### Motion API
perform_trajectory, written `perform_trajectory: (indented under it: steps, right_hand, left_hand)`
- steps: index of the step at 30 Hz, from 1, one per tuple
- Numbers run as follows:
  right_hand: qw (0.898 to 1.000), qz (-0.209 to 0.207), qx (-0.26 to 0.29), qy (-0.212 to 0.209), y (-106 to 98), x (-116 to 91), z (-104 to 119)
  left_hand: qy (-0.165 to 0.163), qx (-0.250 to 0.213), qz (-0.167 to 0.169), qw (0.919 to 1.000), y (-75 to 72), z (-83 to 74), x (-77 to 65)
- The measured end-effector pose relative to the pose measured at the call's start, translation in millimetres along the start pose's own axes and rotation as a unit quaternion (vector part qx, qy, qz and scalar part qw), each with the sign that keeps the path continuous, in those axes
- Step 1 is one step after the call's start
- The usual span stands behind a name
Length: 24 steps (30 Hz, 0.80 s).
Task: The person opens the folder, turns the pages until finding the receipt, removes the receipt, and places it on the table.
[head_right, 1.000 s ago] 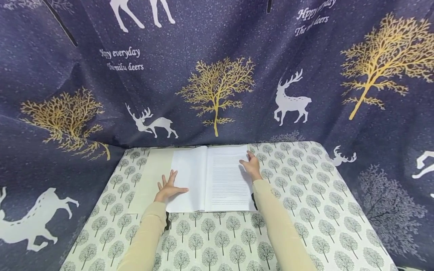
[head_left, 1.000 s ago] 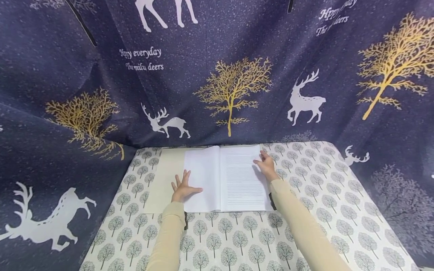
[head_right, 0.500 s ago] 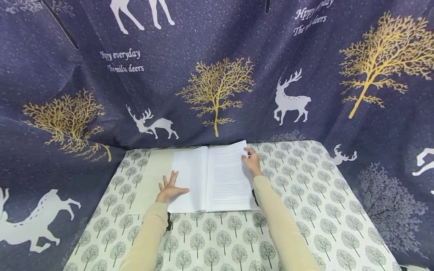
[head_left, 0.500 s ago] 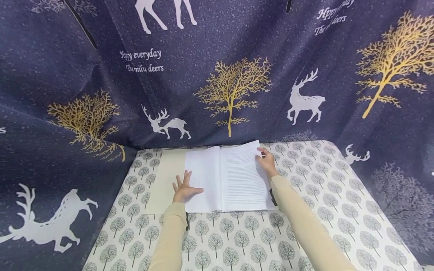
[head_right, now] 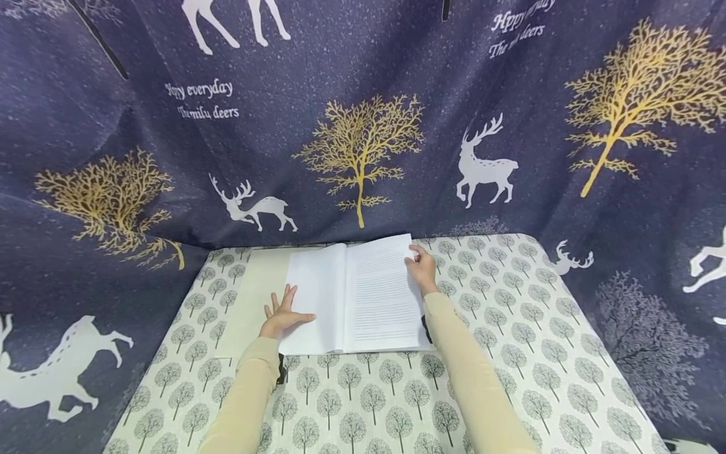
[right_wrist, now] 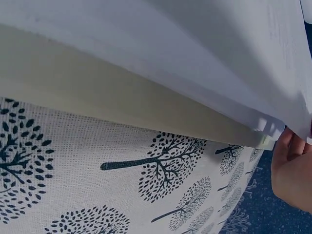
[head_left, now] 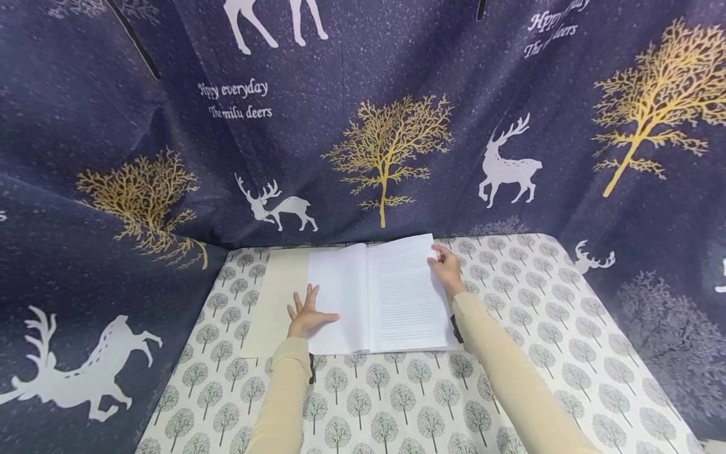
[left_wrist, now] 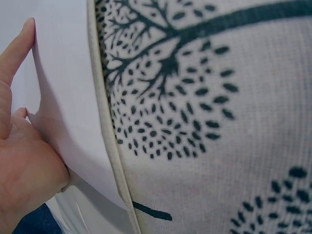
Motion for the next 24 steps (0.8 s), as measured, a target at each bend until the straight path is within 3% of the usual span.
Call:
perform_trajectory:
  steps: [6, 11, 20, 24]
  right_hand:
    - [1.000, 0.007, 0.010, 0.028, 0.3, 0.2, -0.6]
    - [1.000, -0.019, 0.018, 0.014, 1.3, 3.8, -10.8]
    - [0.998, -0.062, -0.024, 0.013, -0.9, -5.1, 4.4]
    - [0.998, -0.056, -0.014, 0.018, 0.0, -4.1, 2.3]
  left_hand:
    - [0.006, -0.002, 0.001, 1.0000, -2.1, -3.8, -5.8]
    - [0.004, -0.005, -0.004, 1.0000, -4.4, -7.2, -10.6]
    - [-0.001, 0.000, 0.006, 1.0000, 0.6, 0.9, 1.8]
    - [0.001, 0.002, 0.004, 1.0000, 0.2, 1.8, 2.3]
Point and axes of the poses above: each hand's wrist, its own x-axis towards the middle knuckle, its own y-axis out of the palm, z = x × y, the point moved 2 cm from there along x, towards the middle knuckle, and after that the axes turned 11 degrees about -y, right-handed, at the moved point
